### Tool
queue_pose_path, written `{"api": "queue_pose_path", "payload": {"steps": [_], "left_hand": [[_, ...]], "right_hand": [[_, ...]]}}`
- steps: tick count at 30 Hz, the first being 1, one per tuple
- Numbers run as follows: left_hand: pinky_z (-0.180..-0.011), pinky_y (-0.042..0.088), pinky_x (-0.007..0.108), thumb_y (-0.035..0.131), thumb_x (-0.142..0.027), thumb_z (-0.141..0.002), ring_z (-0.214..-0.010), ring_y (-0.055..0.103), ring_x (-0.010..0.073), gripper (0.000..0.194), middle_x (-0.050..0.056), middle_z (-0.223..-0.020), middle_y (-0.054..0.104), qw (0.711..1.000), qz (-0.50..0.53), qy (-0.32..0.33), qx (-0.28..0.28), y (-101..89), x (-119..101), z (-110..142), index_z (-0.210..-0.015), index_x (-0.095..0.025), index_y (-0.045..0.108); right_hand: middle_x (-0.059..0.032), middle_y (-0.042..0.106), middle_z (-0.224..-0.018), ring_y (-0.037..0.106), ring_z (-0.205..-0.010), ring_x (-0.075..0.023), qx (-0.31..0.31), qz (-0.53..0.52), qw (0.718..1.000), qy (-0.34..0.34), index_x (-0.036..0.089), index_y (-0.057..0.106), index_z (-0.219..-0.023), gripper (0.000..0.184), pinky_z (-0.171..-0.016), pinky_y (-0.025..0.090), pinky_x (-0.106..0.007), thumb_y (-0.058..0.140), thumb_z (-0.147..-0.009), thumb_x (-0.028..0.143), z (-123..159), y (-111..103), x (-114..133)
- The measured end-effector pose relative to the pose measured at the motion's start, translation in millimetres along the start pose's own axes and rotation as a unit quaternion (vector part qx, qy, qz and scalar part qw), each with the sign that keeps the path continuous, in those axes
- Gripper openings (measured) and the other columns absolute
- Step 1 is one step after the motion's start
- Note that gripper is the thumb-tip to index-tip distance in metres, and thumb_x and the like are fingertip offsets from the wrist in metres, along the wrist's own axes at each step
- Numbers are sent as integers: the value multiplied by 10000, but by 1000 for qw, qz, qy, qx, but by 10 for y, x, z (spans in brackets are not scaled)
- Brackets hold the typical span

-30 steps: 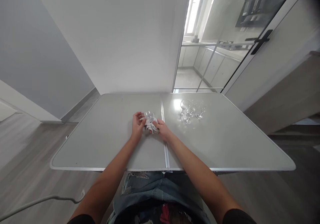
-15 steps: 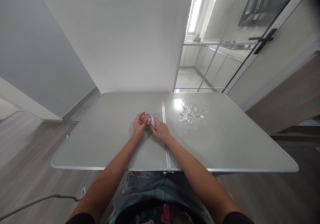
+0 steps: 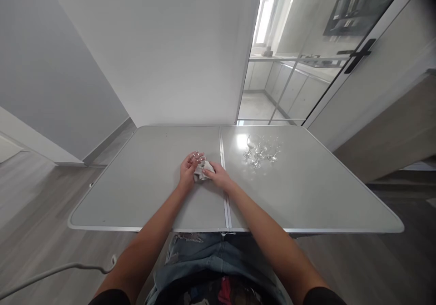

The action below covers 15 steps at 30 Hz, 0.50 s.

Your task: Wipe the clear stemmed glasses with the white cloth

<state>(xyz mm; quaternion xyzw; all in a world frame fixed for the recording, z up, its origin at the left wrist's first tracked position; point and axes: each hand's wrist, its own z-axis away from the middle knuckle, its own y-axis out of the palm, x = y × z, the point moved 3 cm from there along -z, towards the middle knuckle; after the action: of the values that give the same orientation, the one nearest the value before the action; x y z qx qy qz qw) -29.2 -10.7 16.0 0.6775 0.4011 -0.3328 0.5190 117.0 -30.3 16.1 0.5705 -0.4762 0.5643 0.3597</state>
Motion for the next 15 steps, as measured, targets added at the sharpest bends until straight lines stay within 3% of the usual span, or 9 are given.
{"api": "queue_pose_path", "payload": {"steps": [3,5,7,9,12,14,15], "left_hand": [[-1027,486,435,804,-425,-783,-1094,691,271,524,176,-1281,663,999,-15,40,-18,-45,33,-33,-1219,-196,624],[-1038,477,446,806,-436,-779,-1112,685,276,542,181,-1297,652,999,-11,43,-16,-58,41,-41,-1232,-204,618],[-1029,482,455,804,-451,-776,-1113,685,290,553,189,-1297,652,1000,1,27,-5,-55,32,-35,-1231,-195,623],[-999,499,473,796,-477,-774,-1107,686,313,560,201,-1300,650,1000,22,-11,17,-33,14,-15,-1219,-178,634],[-968,518,495,799,-498,-758,-1124,676,340,591,210,-1334,629,995,57,-57,61,19,-24,24,-1222,-169,637],[-975,518,493,802,-490,-757,-1135,670,337,598,207,-1357,615,993,67,-61,76,44,-45,36,-1233,-171,631],[-980,517,490,801,-485,-761,-1131,673,331,596,205,-1361,613,993,67,-56,76,48,-50,34,-1237,-171,629]], "right_hand": [[-75,650,-864,581,-818,-210,-95,241,963,-71,182,609,-976,238,-745,429,-310,599,-875,397,20,17,50],[-75,646,-867,574,-815,-210,-103,264,956,-80,185,602,-981,231,-747,419,-312,577,-886,395,20,33,57],[-52,637,-822,568,-766,-193,-72,181,979,-53,184,607,-944,252,-718,426,-302,599,-868,424,8,29,40],[-44,641,-801,577,-728,-182,-4,10,1000,6,176,616,-918,294,-676,449,-294,617,-845,460,0,21,6],[-65,658,-786,590,-674,-182,109,-226,963,99,160,627,-899,357,-586,472,-292,613,-828,510,29,24,-22],[-64,652,-758,577,-635,-177,130,-260,950,115,163,623,-891,372,-547,464,-288,615,-823,529,54,15,-22],[-58,650,-762,573,-635,-173,117,-237,959,101,168,621,-904,368,-552,463,-285,620,-826,527,59,6,-17]]}}
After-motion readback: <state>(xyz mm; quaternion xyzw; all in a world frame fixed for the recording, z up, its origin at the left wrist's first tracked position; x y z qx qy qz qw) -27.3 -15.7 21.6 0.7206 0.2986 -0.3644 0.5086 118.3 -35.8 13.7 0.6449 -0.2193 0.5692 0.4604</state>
